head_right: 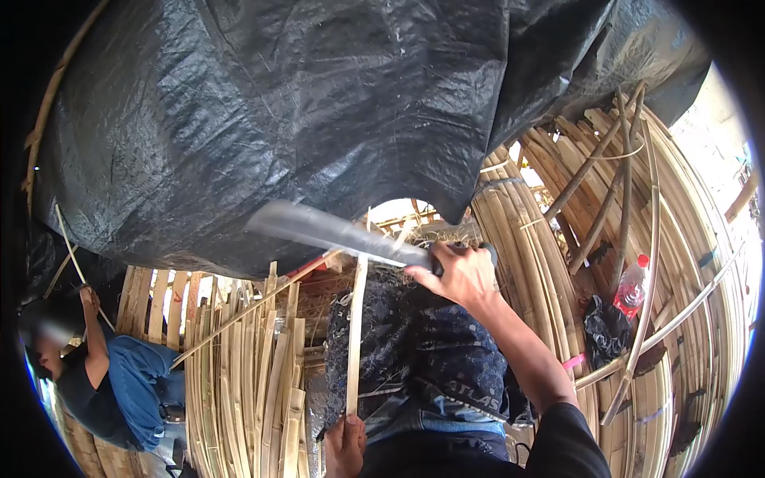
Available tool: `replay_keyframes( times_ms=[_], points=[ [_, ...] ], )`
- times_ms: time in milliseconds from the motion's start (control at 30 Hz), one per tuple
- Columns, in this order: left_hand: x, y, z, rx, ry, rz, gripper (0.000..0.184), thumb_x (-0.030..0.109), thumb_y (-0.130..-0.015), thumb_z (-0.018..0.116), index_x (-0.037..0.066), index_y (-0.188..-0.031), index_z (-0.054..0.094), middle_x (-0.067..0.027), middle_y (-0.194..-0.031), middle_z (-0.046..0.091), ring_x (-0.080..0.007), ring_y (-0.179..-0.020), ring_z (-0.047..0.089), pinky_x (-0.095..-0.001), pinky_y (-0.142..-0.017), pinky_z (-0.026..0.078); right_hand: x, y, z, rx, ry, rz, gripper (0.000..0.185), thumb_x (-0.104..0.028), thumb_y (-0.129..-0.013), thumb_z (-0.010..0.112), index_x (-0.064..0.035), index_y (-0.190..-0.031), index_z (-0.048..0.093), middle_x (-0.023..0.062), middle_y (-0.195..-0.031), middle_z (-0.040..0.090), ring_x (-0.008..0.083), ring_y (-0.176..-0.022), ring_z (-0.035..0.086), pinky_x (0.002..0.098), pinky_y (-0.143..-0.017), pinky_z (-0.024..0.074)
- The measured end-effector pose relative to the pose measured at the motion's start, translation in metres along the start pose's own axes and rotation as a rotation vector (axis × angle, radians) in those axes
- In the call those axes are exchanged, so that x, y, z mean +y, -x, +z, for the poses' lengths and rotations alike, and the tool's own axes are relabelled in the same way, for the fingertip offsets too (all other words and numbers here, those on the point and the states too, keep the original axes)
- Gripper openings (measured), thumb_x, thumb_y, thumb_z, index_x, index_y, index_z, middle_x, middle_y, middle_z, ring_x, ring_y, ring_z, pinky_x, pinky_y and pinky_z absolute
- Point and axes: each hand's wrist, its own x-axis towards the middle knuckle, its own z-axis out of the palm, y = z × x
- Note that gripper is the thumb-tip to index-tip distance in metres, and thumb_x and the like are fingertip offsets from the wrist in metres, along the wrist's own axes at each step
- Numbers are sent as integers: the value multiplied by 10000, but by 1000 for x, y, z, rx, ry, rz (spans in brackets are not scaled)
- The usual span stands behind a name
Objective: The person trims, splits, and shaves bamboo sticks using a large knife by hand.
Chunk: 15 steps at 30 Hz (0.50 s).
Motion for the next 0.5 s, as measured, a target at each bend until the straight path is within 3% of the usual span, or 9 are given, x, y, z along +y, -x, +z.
replay_keyframes(
  times_ms=[33, 67, 167, 233, 300, 367, 400, 500],
  points=[
    [-5, 1, 2, 40, -43, 8, 438, 355, -1112, 437, 42, -826, 546, 27, -657, 340, -93, -593, 292, -318, -519, 258, 0, -6, -1, -17, -28, 70, 710, -790, -835, 618, -93, -699, 634, 73, -533, 622, 216, -394, 586, 378, -425, 473],
    [-8, -2, 5, 79, -84, 17, 456, 374, -1114, 426, 51, -805, 512, 32, -655, 331, -90, -592, 290, -314, -519, 248, -6, 2, -12, -172, -15, 27, 678, -761, -856, 627, -96, -727, 655, 67, -523, 609, 210, -398, 592, 367, -430, 486],
    [6, -10, 10, 19, -55, 45, 482, 413, -1115, 409, 63, -788, 468, 42, -655, 309, -86, -592, 278, -311, -518, 234, -41, 17, -24, -175, -256, -281, 668, -777, -826, 652, -126, -687, 608, 26, -536, 580, 198, -414, 581, 353, -418, 467],
    [12, -11, 11, -6, -8, 9, 493, 429, -1113, 408, 66, -786, 473, 46, -656, 304, -86, -593, 276, -312, -517, 233, -50, 29, -17, -118, -272, -321, 681, -791, -810, 657, -128, -672, 581, 9, -530, 555, 195, -410, 565, 342, -408, 448],
    [8, -10, 5, -24, -35, -16, 492, 430, -1112, 412, 71, -781, 472, 48, -659, 311, -91, -595, 281, -312, -520, 233, -48, 23, -25, -207, -229, -291, 686, -793, -813, 651, -124, -675, 593, 11, -517, 550, 196, -409, 572, 333, -407, 438],
    [4, -7, 0, -11, -56, 8, 492, 420, -1113, 414, 62, -780, 471, 36, -657, 317, -100, -594, 295, -323, -518, 244, -27, 12, -18, -78, -157, -245, 682, -786, -825, 641, -119, -683, 614, 21, -519, 573, 209, -418, 592, 349, -407, 440],
    [5, -7, 0, 1, -66, 34, 491, 410, -1113, 416, 53, -779, 469, 24, -655, 322, -109, -592, 309, -334, -517, 255, -18, 7, -14, -115, -208, -88, 679, -780, -834, 630, -117, -690, 630, 35, -527, 597, 222, -431, 612, 371, -408, 445],
    [12, -9, 3, 44, -134, -16, 497, 390, -1114, 417, 14, -797, 488, -28, -641, 341, -152, -582, 335, -369, -516, 286, -28, 13, -20, -169, -135, -131, 692, -777, -856, 610, -108, -678, 615, 55, -534, 601, 225, -430, 613, 386, -408, 454]
  ],
)
